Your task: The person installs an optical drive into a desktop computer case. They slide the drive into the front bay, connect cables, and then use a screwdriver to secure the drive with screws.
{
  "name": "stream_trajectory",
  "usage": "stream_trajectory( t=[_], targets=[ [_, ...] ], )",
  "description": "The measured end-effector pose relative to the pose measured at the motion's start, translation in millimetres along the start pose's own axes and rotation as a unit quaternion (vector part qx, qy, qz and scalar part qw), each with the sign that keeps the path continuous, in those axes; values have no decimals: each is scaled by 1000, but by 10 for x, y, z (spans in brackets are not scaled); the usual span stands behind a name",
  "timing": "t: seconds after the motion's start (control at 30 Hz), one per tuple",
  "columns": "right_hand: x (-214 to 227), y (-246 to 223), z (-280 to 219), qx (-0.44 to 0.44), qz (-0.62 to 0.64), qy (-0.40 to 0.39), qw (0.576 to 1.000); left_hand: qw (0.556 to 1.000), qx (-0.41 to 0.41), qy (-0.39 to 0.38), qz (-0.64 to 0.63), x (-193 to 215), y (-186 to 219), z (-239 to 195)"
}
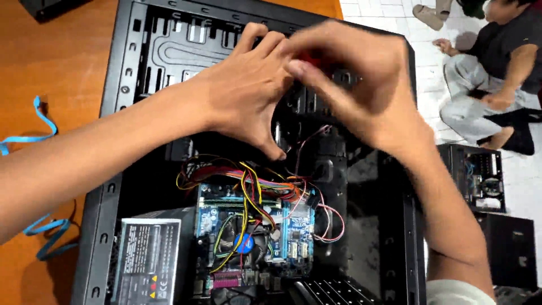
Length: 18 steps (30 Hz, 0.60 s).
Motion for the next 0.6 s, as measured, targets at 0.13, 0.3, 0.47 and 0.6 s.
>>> stream_trajectory(
  t=[0.13,0.3,0.47,0.6],
  targets=[
    [52,88,-148,-19,-67,11,997,999,-4,28,38,60,46,9],
    [0,88,-253,6,-62,-4,998,999,9,19,47,45,19,34],
    [117,156,-274,9,-107,68,992,998,19,-12,57,20,9,58],
    [35,61,-233,16,-68,10,998,998,30,-14,45,23,14,61]
  ],
)
Point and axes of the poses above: each hand's wrist, its own z-axis towards the middle knuckle, its own x-axis out of the back of the hand, y = z × x, the point moved 9 cm from there along z, towards the middle knuckle, and after that the axes turned 6 degrees about -z, right-handed, at the moved point
